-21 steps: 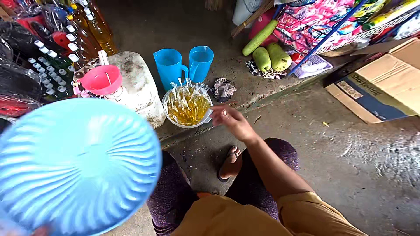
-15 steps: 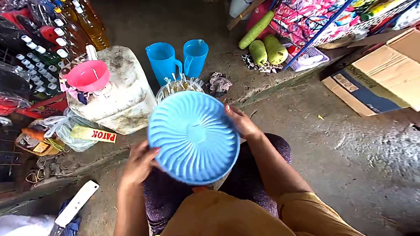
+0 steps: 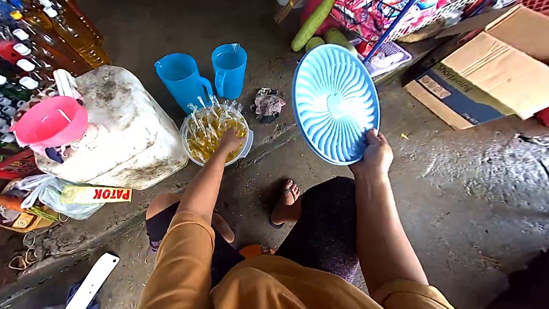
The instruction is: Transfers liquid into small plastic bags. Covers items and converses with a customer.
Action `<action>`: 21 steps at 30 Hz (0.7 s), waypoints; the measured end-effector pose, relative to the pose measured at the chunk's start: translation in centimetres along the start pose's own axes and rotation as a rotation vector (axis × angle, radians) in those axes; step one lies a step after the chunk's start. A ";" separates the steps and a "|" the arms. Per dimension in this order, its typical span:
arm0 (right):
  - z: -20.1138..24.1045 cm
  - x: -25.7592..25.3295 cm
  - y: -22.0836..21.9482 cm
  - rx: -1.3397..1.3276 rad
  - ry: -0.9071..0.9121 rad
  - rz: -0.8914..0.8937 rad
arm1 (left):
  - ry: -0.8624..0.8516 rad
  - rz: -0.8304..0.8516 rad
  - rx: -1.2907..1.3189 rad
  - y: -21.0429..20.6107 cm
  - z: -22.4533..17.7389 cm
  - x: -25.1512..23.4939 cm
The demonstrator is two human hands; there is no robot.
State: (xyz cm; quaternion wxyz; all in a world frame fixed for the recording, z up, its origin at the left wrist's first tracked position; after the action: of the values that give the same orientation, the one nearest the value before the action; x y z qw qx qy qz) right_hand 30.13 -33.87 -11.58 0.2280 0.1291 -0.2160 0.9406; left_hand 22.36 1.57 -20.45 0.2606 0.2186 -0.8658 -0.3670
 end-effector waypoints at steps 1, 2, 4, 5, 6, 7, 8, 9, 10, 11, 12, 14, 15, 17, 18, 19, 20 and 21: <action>0.0 0.0 -0.1 0.006 0.005 0.006 | 0.005 -0.016 -0.048 -0.4 -0.2 -0.3; 0.0 0.0 -0.3 0.010 0.014 0.015 | 0.028 -0.038 -0.091 -0.5 -0.4 -0.4; 0.0 0.0 -0.4 0.023 0.036 0.039 | 0.091 -0.087 -0.165 -0.3 -1.2 0.2; 0.0 -0.1 -0.4 0.025 0.045 0.050 | 0.124 -0.118 -0.193 -0.2 -1.6 0.5; 0.0 -0.1 -0.4 0.025 0.055 0.059 | 0.151 -0.152 -0.217 -0.2 -2.0 0.8; 0.0 -0.1 -0.4 0.031 0.066 0.070 | 0.174 -0.179 -0.238 -0.4 -2.4 1.1; 0.0 -0.1 -0.4 0.045 0.077 0.084 | 0.187 -0.190 -0.262 -0.6 -2.6 1.3; -0.1 0.0 -0.4 0.065 0.084 0.095 | 0.182 -0.184 -0.285 -0.9 -2.7 1.4; -0.1 0.1 -0.4 0.096 0.086 0.107 | 0.162 -0.161 -0.279 -1.1 -2.7 1.6; -0.1 0.3 -0.6 0.129 0.078 0.124 | 0.136 -0.119 -0.245 -1.0 -2.5 1.7; -0.3 0.4 -1.1 0.178 0.063 0.151 | 0.111 -0.080 -0.167 -0.6 -2.1 1.7; -0.9 0.6 -2.6 0.314 -0.008 0.236 | 0.083 -0.048 0.063 1.4 -0.6 2.1; -1.5 0.5 -3.7 0.380 -0.057 0.279 | 0.084 -0.067 0.147 2.9 0.1 2.9; -3.4 0.0 -6.2 0.467 -0.159 0.370 | 0.124 -0.149 0.210 6.4 1.8 4.9; -4.8 -0.3 -7.7 0.484 -0.195 0.404 | 0.152 -0.203 0.220 7.9 2.8 6.0; -6.5 -0.5 -9.3 0.491 -0.217 0.429 | 0.185 -0.251 0.229 9.2 3.9 7.3; -8.3 -0.7 -11.1 0.492 -0.234 0.448 | 0.227 -0.288 0.242 10.1 4.9 8.6; -10.2 -0.6 -12.8 0.493 -0.239 0.456 | 0.281 -0.321 0.258 10.5 6.0 9.5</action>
State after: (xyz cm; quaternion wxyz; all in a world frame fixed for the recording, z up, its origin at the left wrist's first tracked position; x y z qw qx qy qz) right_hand 35.41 -19.05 -16.26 -0.0527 0.2379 -0.0310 0.9694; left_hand 9.40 5.94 -13.37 0.2866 0.4337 -0.8149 -0.2562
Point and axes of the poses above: each hand's wrist, its own x-axis away from the middle knuckle, its own y-axis out of the back of the hand, z = x × y, the point moved 2 cm from there along -x, towards the middle knuckle, and after that the axes turned 13 degrees about -z, right-handed, at the moved point
